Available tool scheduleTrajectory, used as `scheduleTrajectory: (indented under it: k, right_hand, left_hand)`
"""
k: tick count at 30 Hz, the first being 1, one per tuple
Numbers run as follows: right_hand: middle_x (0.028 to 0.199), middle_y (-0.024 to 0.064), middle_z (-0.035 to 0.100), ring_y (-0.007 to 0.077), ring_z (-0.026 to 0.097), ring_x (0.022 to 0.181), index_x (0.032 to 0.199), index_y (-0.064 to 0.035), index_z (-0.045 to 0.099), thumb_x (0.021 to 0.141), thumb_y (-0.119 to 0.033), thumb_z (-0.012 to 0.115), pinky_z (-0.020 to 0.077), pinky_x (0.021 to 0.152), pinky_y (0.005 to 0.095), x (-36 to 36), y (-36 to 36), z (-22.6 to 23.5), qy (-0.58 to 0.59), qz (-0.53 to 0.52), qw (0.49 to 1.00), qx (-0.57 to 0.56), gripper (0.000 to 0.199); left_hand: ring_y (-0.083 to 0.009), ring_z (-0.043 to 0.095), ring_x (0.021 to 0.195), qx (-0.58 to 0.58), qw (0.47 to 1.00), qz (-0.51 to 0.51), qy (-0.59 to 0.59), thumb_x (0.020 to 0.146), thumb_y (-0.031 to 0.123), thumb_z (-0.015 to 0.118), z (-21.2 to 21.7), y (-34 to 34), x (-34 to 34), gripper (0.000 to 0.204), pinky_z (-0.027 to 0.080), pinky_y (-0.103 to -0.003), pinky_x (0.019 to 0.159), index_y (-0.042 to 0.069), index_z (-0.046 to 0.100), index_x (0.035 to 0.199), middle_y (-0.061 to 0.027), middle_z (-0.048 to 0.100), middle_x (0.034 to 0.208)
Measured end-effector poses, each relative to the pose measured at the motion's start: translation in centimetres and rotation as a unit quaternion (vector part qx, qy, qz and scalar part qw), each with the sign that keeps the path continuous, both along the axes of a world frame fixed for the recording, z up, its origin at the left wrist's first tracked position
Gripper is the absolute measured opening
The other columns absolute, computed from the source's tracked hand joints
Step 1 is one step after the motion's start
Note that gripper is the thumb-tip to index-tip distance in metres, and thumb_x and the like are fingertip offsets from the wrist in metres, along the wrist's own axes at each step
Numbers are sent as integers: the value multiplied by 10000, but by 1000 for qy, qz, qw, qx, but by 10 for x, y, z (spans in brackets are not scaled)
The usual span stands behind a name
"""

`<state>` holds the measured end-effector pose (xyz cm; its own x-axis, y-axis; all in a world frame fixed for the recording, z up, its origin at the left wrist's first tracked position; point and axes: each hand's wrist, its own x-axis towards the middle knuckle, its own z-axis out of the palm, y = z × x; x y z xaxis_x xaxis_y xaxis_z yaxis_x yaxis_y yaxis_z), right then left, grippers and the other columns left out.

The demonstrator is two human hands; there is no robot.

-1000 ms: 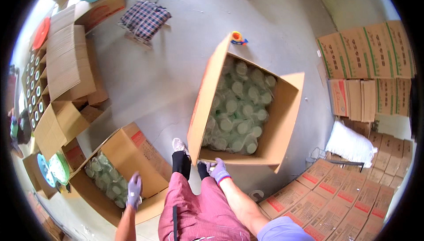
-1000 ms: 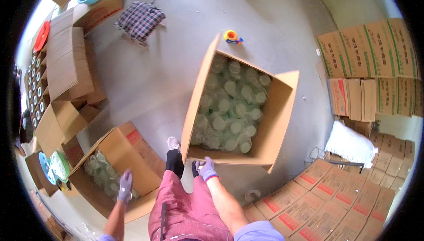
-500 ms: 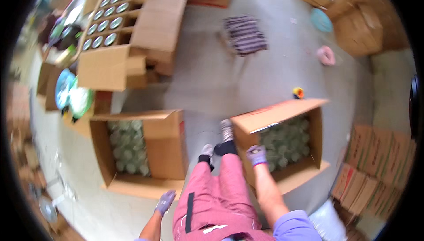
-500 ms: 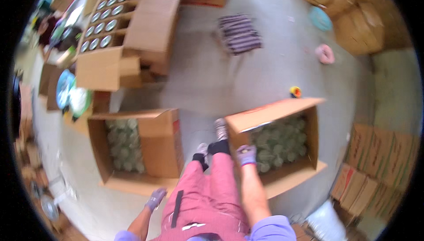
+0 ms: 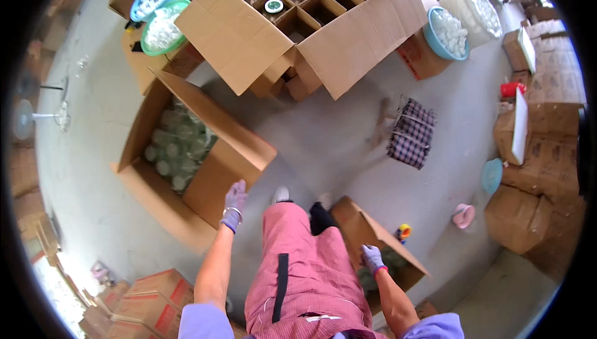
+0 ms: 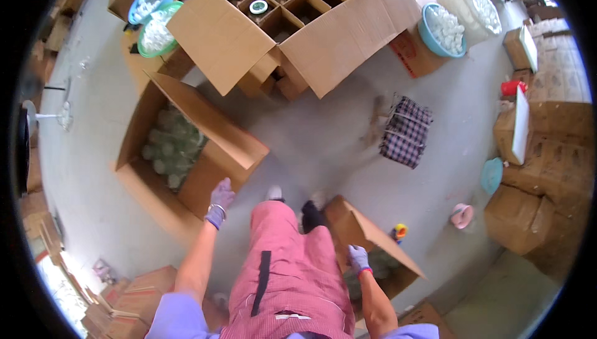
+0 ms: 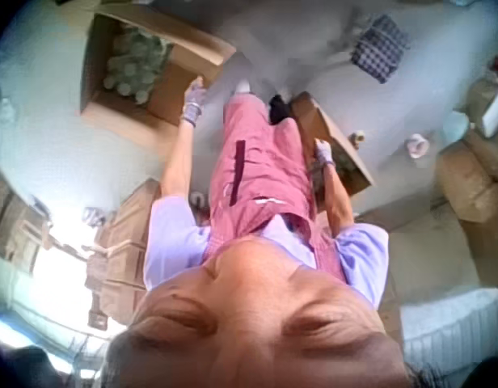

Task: The person unpacks green kettles from a cardboard box, removes them from plastic bags, and assembles them by inserting a wooden stick, a black filter, and a white cap. The person then places the assembled kettles into a compartmentalized cardboard box.

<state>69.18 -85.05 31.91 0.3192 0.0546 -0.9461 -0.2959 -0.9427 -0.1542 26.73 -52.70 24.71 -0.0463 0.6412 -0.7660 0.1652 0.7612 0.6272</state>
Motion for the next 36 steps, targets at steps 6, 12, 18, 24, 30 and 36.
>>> scheduleTrajectory:
  k: [6,12,18,24,30,36]
  right_hand:
    - [699,20,555,131,542,561,872,-45,614,847,-326,650,520,522,304,57,168,9,-2,84,996,5,285]
    - [707,-2,567,99,535,572,1015,-56,662,897,-258,598,514,543,286,51,297,3,-17,175,979,102,243]
    - [945,116,657,238,641,779,1131,-89,660,895,-124,547,521,703,350,30,403,31,-136,424,830,337,264]
    - [1259,149,547,329,489,1237,1137,-88,612,827,-62,552,344,1063,538,-47,615,73,-190,569,499,625,317]
    - [1373,160,534,343,417,1344,1208,-12,633,911,-182,473,201,1135,587,-41,742,-11,-269,886,6,378,377]
    - [1356,250,524,404,445,1311,1259,77,571,920,-185,463,229,1149,519,-43,732,-21,-278,901,-110,313,442]
  left_hand:
    - [-119,487,675,-49,976,209,48,779,502,735,-23,98,87,569,422,-314,585,38,603,1081,-12,544,787]
    - [-183,546,749,15,969,219,113,794,232,656,-80,87,87,389,455,-359,659,-90,597,1004,-88,591,819]
    - [-281,595,832,-46,957,151,245,775,305,693,-58,89,76,540,475,-420,757,-168,582,1011,-249,642,870]
    - [-238,596,766,-68,940,205,264,779,252,701,-71,63,90,426,481,-403,689,-120,617,968,-171,662,837]
    - [-273,641,790,-128,908,289,274,795,203,673,-29,57,176,352,507,-412,714,-79,639,1003,-165,682,864]
    - [-412,512,1207,-156,887,245,358,803,130,612,-60,-5,319,625,424,-403,996,20,424,1389,-300,502,1305]
